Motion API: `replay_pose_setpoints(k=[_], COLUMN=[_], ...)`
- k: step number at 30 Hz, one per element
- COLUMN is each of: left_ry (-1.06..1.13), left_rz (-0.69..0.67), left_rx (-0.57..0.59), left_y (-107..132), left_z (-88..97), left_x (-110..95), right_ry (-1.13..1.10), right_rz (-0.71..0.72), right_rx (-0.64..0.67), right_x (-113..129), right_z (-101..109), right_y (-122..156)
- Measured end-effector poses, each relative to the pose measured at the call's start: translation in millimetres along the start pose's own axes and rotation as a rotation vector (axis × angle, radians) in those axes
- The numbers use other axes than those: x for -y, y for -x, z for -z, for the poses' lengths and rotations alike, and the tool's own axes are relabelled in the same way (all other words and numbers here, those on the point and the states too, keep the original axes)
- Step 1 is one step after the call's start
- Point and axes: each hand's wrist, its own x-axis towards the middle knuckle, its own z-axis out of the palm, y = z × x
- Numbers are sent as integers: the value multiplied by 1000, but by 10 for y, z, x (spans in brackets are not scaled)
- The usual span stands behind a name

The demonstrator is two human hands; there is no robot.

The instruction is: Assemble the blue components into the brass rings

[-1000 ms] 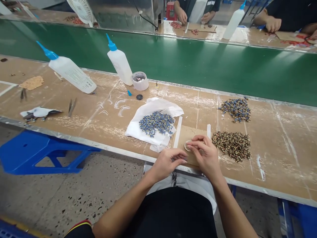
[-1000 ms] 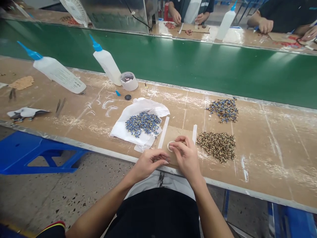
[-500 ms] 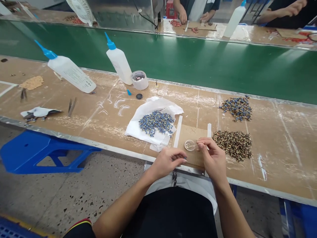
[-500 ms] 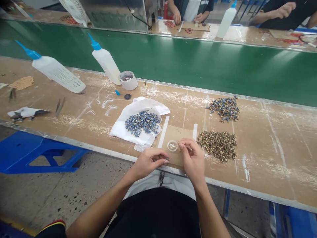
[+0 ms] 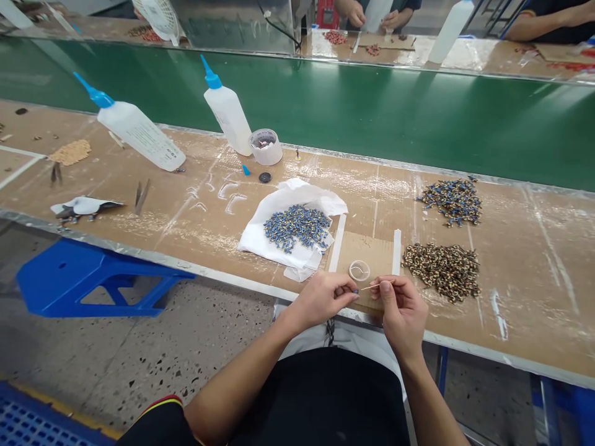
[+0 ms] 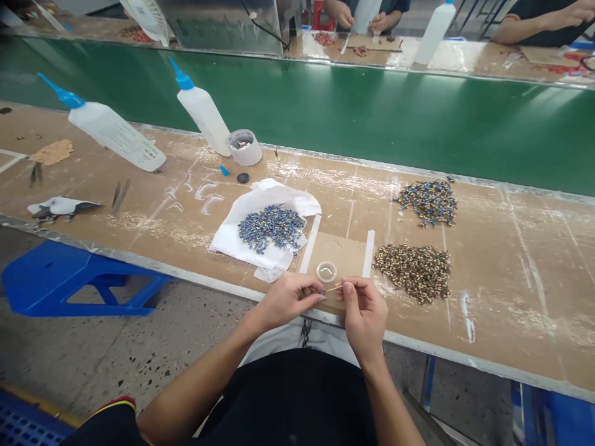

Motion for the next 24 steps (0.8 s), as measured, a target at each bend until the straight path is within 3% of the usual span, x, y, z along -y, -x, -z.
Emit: replay_pose_setpoints(k=[24], left_ry=[21], left_rz=[12], left_rx=[26], left_y=[-2], left_z=[15], left_x=[5], right_ry=[104], right_rz=[63], right_rx=[63], right_x=[-35], right_z=[1], right_y=[41])
